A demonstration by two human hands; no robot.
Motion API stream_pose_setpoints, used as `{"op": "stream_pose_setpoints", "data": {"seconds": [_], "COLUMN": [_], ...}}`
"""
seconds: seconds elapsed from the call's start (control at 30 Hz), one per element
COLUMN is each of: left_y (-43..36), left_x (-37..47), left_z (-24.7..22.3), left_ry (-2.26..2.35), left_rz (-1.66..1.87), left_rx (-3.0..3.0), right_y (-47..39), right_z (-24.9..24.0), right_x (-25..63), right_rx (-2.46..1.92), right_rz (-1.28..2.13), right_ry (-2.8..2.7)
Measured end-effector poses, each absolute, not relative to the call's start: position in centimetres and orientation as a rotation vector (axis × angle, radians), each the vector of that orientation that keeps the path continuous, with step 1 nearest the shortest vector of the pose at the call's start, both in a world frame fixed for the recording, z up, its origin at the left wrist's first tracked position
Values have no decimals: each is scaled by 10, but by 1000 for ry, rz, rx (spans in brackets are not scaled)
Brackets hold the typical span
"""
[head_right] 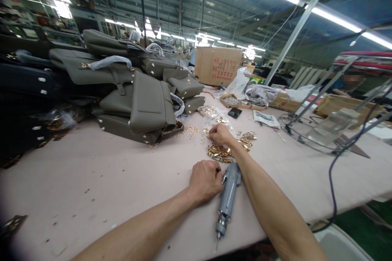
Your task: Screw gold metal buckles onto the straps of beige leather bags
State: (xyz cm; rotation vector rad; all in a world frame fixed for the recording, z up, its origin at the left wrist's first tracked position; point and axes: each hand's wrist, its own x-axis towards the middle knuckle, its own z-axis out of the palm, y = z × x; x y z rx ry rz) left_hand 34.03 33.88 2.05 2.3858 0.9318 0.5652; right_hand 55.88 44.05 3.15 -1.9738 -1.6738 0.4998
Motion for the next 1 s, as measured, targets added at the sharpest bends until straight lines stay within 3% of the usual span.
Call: {"op": "stream_pose_setpoints", "data": {"seconds": [0.3, 0.57, 0.77, 0.83, 1.0], "left_y": [339, 338, 338, 338, 339], "left_x": [341, 340, 338, 337, 336], "left_z": [17, 18, 24, 24, 26], "left_ry": [923, 923, 928, 909, 913], "left_rz": [565, 544, 491, 506, 460], "left_rx": [2406, 2393, 2370, 2378, 2391], "right_y": [446, 437, 401, 402, 436], "right_z": [35, 47, 77, 73, 36], "right_x": [547, 567, 603, 603, 581], "right_rx": [-2009, -1767, -1542, -1602, -1958], "right_rz": [486, 621, 1062, 965, 222], "right_ry": [-1638, -1315, -1535, -1539, -1691]}}
